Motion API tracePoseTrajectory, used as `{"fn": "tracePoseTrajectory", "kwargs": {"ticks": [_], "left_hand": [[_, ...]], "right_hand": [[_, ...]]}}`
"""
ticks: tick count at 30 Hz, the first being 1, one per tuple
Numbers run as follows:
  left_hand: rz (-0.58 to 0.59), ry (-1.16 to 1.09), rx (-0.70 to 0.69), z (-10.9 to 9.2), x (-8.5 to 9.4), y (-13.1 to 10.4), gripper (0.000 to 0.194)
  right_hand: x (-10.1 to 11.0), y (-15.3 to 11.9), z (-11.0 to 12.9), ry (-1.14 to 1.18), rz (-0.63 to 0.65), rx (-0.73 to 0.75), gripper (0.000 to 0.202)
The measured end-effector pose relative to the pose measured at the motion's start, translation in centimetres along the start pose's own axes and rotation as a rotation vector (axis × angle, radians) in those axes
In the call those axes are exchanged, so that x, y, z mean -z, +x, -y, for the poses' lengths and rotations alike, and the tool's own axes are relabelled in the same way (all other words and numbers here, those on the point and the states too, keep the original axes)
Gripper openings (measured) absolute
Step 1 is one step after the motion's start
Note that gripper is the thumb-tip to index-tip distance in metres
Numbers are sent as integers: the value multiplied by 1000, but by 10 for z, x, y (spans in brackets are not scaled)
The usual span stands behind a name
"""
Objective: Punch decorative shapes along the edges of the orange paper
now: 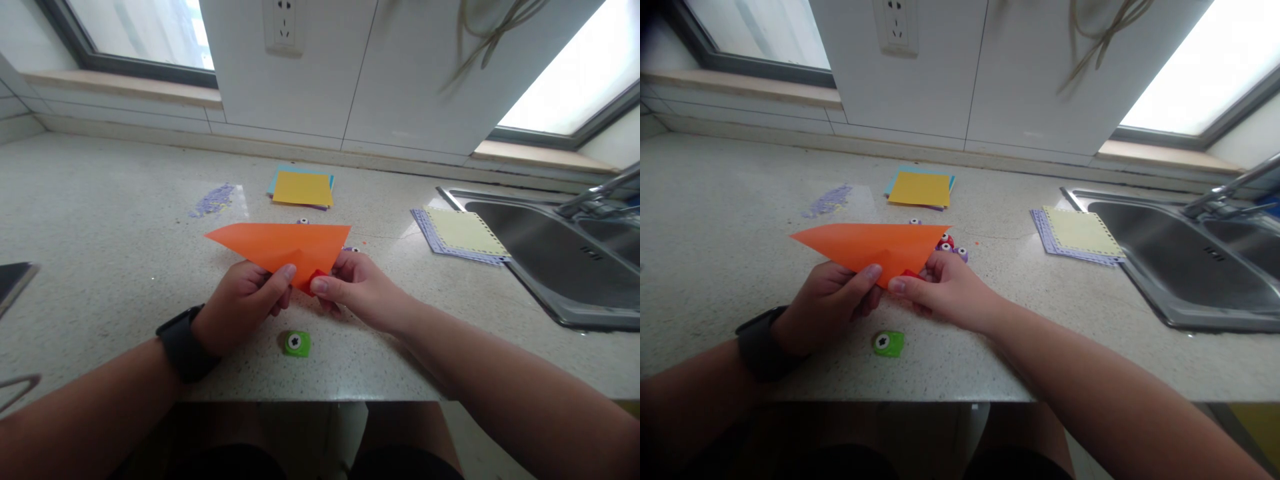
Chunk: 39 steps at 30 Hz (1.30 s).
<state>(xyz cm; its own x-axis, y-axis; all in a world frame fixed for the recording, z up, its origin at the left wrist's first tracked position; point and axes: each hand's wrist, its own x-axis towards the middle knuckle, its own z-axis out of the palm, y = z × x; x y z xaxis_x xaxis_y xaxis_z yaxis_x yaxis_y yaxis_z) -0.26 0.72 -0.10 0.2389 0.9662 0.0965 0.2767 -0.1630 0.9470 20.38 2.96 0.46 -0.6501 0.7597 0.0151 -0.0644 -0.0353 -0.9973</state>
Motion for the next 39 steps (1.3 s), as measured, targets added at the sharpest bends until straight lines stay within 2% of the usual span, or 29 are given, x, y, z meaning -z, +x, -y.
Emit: {"fn": "tracePoseTrajectory", "kwargs": {"ticks": [15,23,27,30,34,39], "left_hand": [[-51,-56,25,2,1,0,47],[-55,-90,22,1,0,-1,48],[-53,-101,23,2,0,-1,48],[-52,-129,55,3,-1,-1,47],[-40,-212,45,5,0,0,48],[24,-406,68,13,1,3,36]], "right_hand": [[10,-2,-2,205,-119,17,38],[25,-4,4,143,-158,39,37],[37,-7,5,-55,-147,-19,35],[44,-10,10,-353,-75,-47,35],[42,-14,22,-800,87,6,33],[35,-13,26,-985,192,86,28]]}}
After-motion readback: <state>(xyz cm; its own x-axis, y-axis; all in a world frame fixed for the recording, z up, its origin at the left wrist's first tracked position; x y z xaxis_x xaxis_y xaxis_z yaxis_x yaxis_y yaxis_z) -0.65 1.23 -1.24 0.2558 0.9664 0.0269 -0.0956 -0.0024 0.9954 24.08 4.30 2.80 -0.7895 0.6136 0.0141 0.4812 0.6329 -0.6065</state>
